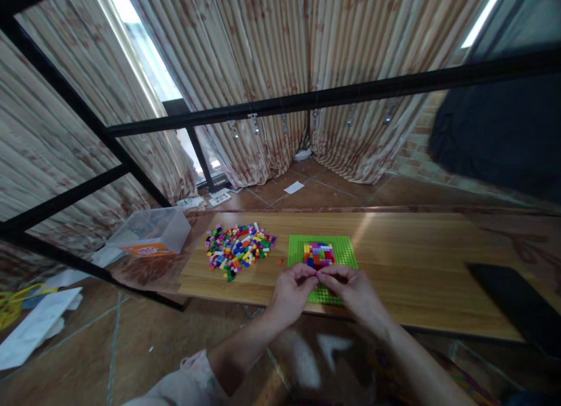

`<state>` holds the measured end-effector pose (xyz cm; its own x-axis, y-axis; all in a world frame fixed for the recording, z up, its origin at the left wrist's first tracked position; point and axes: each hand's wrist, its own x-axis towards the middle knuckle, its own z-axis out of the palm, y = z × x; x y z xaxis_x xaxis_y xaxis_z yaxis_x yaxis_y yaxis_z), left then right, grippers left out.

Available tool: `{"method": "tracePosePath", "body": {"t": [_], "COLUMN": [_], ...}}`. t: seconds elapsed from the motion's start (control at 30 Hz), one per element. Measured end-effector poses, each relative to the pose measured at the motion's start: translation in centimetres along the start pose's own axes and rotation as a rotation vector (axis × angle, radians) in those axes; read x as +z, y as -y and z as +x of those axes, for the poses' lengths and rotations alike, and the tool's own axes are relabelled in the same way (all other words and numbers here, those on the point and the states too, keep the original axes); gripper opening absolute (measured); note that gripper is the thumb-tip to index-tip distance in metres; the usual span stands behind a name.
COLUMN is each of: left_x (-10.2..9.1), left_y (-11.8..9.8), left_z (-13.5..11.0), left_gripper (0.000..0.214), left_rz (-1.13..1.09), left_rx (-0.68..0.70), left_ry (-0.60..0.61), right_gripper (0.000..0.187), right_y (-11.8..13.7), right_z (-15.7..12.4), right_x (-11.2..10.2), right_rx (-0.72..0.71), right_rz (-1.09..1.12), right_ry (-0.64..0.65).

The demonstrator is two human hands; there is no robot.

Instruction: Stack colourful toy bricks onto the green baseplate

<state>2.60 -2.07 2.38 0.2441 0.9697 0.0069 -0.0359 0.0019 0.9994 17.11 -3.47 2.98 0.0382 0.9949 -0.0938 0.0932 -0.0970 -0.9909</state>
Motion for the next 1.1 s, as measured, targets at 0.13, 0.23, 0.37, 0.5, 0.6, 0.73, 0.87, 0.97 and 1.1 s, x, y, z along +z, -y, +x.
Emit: {"method": "tracePosePath", "body": {"t": [0.13, 0.23, 0.37, 0.5, 0.6, 0.73, 0.87, 0.97, 1.1], "left_x": [-0.3, -0.6, -1.4, -3.5, -6.0, -8.9, -9.8, -9.7, -9.7], "left_y": [0.0, 0.2, 0.6, 1.2, 1.9, 3.1, 4.1, 4.5, 4.7], "left_z": [0.1, 0.1, 0.2, 0.5, 0.7, 0.6, 0.4, 0.4, 0.4], "left_gripper": [0.002, 0.004, 0.008, 0.008, 0.009, 0.010, 0.012, 0.013, 0.014], "left_rz": [-0.009, -0.015, 0.050, 0.172, 0.312, 0.467, 0.559, 0.598, 0.609], "left_rx": [-0.017, -0.029, 0.019, 0.053, 0.112, 0.173, 0.214, 0.225, 0.218], "left_ry": [0.027, 0.051, 0.062, -0.006, -0.096, -0.177, -0.179, -0.142, -0.102], "right_gripper": [0.025, 0.027, 0.036, 0.036, 0.026, 0.028, 0.029, 0.029, 0.029], "right_y": [0.7, 1.0, 0.8, -0.3, -1.4, -2.2, -2.5, -2.7, -3.1], "right_z": [-0.3, -0.4, 0.0, 1.0, 1.3, 1.3, 1.8, 2.4, 2.8], "right_x": [0.0, 0.3, -0.1, -1.5, -2.0, -1.1, 0.0, 0.4, 0.6], "right_rx": [0.009, 0.059, 0.118, 0.044, -0.093, -0.228, -0.304, -0.326, -0.370], "right_rz": [0.008, 0.070, 0.145, -0.106, -0.416, -0.720, -0.844, -0.872, -0.870], "right_ry": [0.020, 0.038, -0.051, -0.213, -0.244, -0.153, -0.147, -0.180, -0.190]}}
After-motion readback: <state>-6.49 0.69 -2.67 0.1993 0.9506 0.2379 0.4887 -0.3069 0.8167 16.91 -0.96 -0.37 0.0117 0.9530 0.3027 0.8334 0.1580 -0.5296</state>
